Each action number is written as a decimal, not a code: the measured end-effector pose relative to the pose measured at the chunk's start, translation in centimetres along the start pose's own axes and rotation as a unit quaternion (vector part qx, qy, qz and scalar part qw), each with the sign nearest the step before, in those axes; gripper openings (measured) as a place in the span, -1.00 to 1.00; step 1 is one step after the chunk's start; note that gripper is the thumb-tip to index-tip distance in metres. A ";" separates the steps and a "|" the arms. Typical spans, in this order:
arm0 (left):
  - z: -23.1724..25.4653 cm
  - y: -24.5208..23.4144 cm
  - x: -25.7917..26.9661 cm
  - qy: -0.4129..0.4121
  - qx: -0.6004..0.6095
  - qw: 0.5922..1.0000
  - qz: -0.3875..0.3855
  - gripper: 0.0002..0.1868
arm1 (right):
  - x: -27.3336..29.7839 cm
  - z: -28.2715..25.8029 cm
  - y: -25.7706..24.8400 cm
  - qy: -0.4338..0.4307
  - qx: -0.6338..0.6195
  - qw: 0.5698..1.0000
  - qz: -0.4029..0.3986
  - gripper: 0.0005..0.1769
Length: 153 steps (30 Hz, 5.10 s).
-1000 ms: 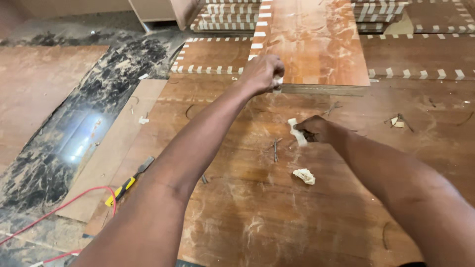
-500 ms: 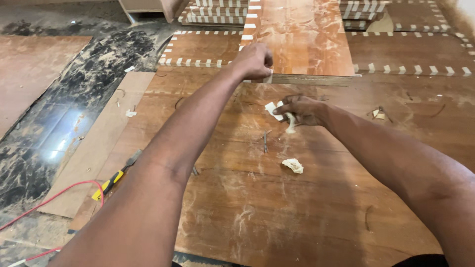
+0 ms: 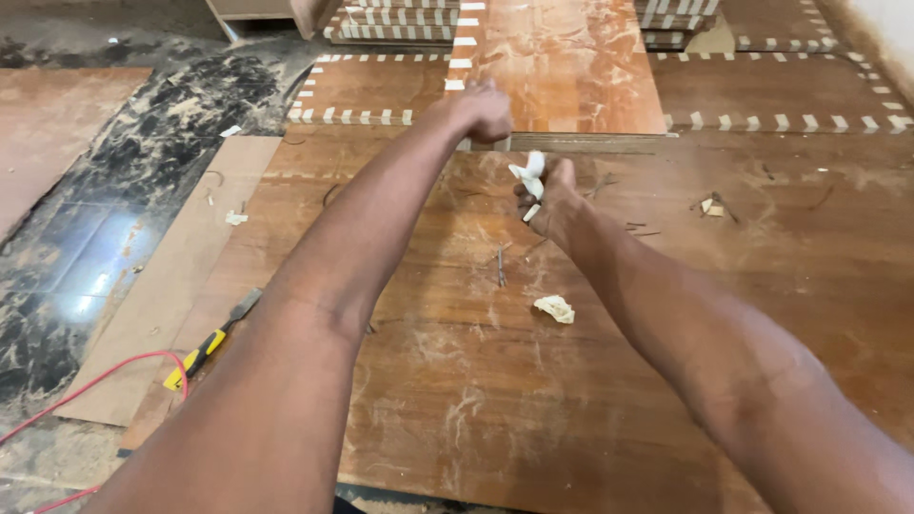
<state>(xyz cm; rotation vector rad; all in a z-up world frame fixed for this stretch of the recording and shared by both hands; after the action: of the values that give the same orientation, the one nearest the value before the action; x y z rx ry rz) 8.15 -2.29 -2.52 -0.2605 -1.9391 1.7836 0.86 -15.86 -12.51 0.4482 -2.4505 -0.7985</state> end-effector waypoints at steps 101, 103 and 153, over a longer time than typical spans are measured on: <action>-7.0 -2.2 8.9 -0.021 0.411 0.901 0.139 -0.86 | -4.5 7.3 3.2 -0.160 0.252 0.952 0.063 -0.77; -8.2 -0.4 8.0 -0.038 0.427 0.886 0.177 -0.79 | -5.5 7.9 2.5 -0.169 0.235 0.954 0.079 -0.73; 6.2 9.4 -2.0 -0.114 0.784 0.609 -0.023 -0.11 | 5.0 -5.1 -2.3 -0.051 0.172 0.964 0.197 -0.53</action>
<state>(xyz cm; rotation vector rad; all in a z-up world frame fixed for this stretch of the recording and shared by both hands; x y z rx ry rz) 5.21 -7.47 -12.30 0.6429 0.1417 2.7464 0.05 -22.17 -8.51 0.0296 -2.6596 -0.2350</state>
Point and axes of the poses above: each hand's wrist, its own x-axis away from the middle knuckle, its own y-axis out of the palm, z = x × y, the point moved 3 cm from there along -x, towards the middle knuckle, and after that the axes turned 9 degrees about -z, right-handed, at the moved point
